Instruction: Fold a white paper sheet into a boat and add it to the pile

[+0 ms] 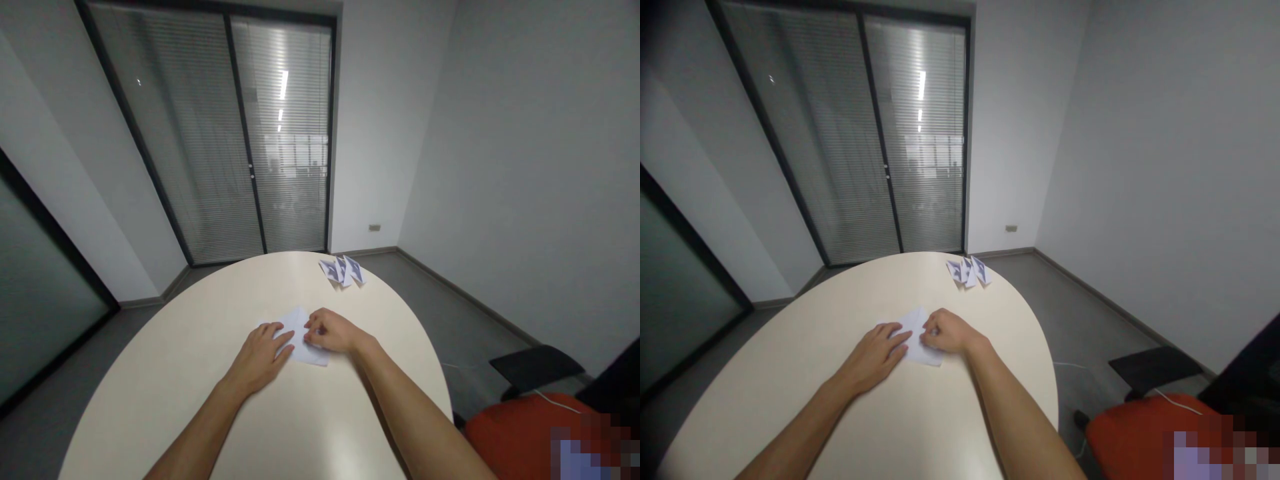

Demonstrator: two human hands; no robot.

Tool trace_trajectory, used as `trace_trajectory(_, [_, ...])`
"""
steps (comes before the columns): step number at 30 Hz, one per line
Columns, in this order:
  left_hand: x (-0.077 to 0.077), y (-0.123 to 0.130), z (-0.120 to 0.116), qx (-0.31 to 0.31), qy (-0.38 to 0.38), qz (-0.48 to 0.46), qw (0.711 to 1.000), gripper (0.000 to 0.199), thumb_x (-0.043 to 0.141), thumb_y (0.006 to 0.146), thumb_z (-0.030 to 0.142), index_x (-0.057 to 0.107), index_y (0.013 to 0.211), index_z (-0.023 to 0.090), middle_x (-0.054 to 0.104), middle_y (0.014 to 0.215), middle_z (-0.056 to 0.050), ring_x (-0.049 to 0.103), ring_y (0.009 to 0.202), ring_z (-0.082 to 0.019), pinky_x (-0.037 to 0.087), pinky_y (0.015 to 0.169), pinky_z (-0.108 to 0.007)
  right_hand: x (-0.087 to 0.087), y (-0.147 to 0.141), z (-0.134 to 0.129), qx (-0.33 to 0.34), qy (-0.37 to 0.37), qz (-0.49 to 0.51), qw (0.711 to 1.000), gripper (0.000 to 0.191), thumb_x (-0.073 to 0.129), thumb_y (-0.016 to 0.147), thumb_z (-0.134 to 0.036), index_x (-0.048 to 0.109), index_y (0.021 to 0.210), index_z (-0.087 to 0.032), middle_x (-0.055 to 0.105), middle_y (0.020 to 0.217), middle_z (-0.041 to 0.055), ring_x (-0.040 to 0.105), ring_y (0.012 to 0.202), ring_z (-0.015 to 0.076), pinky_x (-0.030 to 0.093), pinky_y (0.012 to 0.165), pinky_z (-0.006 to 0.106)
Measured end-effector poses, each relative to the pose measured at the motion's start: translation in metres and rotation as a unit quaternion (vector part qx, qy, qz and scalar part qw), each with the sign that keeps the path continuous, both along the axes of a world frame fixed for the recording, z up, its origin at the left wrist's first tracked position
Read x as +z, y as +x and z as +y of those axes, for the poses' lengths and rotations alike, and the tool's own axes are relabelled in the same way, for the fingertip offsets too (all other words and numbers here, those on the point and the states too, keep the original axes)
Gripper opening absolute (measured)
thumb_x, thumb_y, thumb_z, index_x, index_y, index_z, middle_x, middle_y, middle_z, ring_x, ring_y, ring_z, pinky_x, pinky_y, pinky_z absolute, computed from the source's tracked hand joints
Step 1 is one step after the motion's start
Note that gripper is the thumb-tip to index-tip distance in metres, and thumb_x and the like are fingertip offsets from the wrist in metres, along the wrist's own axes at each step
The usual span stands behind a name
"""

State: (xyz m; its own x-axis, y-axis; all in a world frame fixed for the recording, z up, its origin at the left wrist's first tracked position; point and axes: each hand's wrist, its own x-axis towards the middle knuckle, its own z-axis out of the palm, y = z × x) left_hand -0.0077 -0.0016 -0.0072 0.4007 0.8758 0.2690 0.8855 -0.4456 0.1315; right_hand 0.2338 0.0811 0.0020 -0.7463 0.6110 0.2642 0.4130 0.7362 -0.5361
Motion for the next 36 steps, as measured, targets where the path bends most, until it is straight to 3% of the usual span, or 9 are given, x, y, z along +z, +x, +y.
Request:
trace_trajectory(4, [0.001, -0.004, 0.001, -0.019, -0.017, -0.016, 1.0, 0.04, 0.046, 0.103, 0.041, 0.064, 0.135, 0.028, 0.061, 0.139, -0.01, 0.053, 0.13, -0.028, 0.042, 0.112, -0.048, -0.003, 0.0, 0.001, -0.019, 0.039, 0.003, 0.999, 0.023, 0.064, 0.089, -0.03, 0.078, 0.103, -0.018, 0.075, 0.112, 0.0093, 0.066, 0.106, 0.0235, 0.049, 0.096, 0.033])
trace_trajectory(7, [0.002, -0.008, 0.002, -0.036, -0.035, -0.018, 0.999, 0.041, 0.046, 0.102, 0.042, 0.062, 0.138, 0.029, 0.058, 0.143, -0.01, 0.052, 0.132, -0.027, 0.04, 0.114, -0.048, -0.009, 0.0, 0.002, -0.055, 0.081, -0.011, 0.995, 0.045, 0.064, 0.09, -0.031, 0.065, 0.132, -0.015, 0.063, 0.137, 0.0167, 0.052, 0.133, 0.0295, 0.036, 0.115, 0.045])
trace_trajectory(10, [0.0, -0.01, 0.001, -0.047, -0.049, -0.023, 0.997, 0.042, 0.045, 0.103, 0.043, 0.06, 0.14, 0.03, 0.055, 0.148, -0.009, 0.049, 0.137, -0.028, 0.037, 0.117, -0.05, -0.014, 0.001, 0.003, -0.065, 0.076, -0.025, 0.995, 0.059, 0.063, 0.091, -0.032, 0.052, 0.144, -0.011, 0.055, 0.146, 0.0199, 0.044, 0.141, 0.0309, 0.027, 0.121, 0.049])
trace_trajectory(16, [-0.004, -0.01, 0.001, -0.061, -0.05, -0.036, 0.996, 0.044, 0.047, 0.102, 0.045, 0.059, 0.139, 0.027, 0.052, 0.152, -0.009, 0.043, 0.143, -0.03, 0.034, 0.119, -0.053, -0.016, 0.002, 0.003, -0.089, 0.046, 0.009, 0.995, 0.057, 0.064, 0.089, -0.027, 0.053, 0.143, -0.013, 0.06, 0.139, 0.0181, 0.053, 0.131, 0.03, 0.039, 0.113, 0.046])
trace_trajectory(21, [-0.004, -0.007, 0.001, -0.047, -0.035, -0.03, 0.998, 0.041, 0.045, 0.103, 0.044, 0.065, 0.131, 0.023, 0.054, 0.15, -0.01, 0.038, 0.146, -0.031, 0.031, 0.121, -0.054, -0.012, 0.002, 0.003, -0.082, 0.054, 0.018, 0.995, 0.037, 0.055, 0.088, -0.012, 0.07, 0.122, -0.014, 0.071, 0.118, 0.0137, 0.061, 0.115, 0.0242, 0.045, 0.104, 0.038])
trace_trajectory(25, [-0.002, -0.006, 0.001, -0.03, -0.028, -0.022, 0.999, 0.041, 0.043, 0.104, 0.043, 0.067, 0.129, 0.022, 0.054, 0.15, -0.01, 0.041, 0.144, -0.03, 0.032, 0.12, -0.052, -0.013, 0.003, 0.006, -0.072, 0.06, 0.021, 0.995, 0.041, 0.051, 0.083, -0.003, 0.075, 0.114, -0.017, 0.074, 0.109, 0.0108, 0.062, 0.109, 0.0221, 0.046, 0.101, 0.035])
trace_trajectory(29, [-0.001, -0.006, -0.001, -0.021, -0.023, -0.03, 0.999, 0.038, 0.048, 0.101, 0.039, 0.066, 0.129, 0.02, 0.053, 0.149, -0.013, 0.046, 0.139, -0.029, 0.038, 0.115, -0.05, -0.011, 0.007, 0.008, -0.078, 0.047, 0.026, 0.996, 0.037, 0.055, 0.082, -0.006, 0.079, 0.107, -0.018, 0.075, 0.103, 0.0091, 0.064, 0.104, 0.0219, 0.048, 0.098, 0.032])
trace_trajectory(36, [-0.001, -0.006, -0.002, -0.045, -0.044, -0.069, 0.996, 0.043, 0.056, 0.09, 0.022, 0.063, 0.133, 0.02, 0.057, 0.14, -0.012, 0.051, 0.131, -0.027, 0.042, 0.112, -0.045, 0.001, 0.012, 0.007, -0.017, 0.03, 0.026, 0.999, 0.024, 0.063, 0.086, -0.014, 0.082, 0.099, -0.021, 0.077, 0.091, 0.0064, 0.067, 0.086, 0.018, 0.049, 0.083, 0.027])
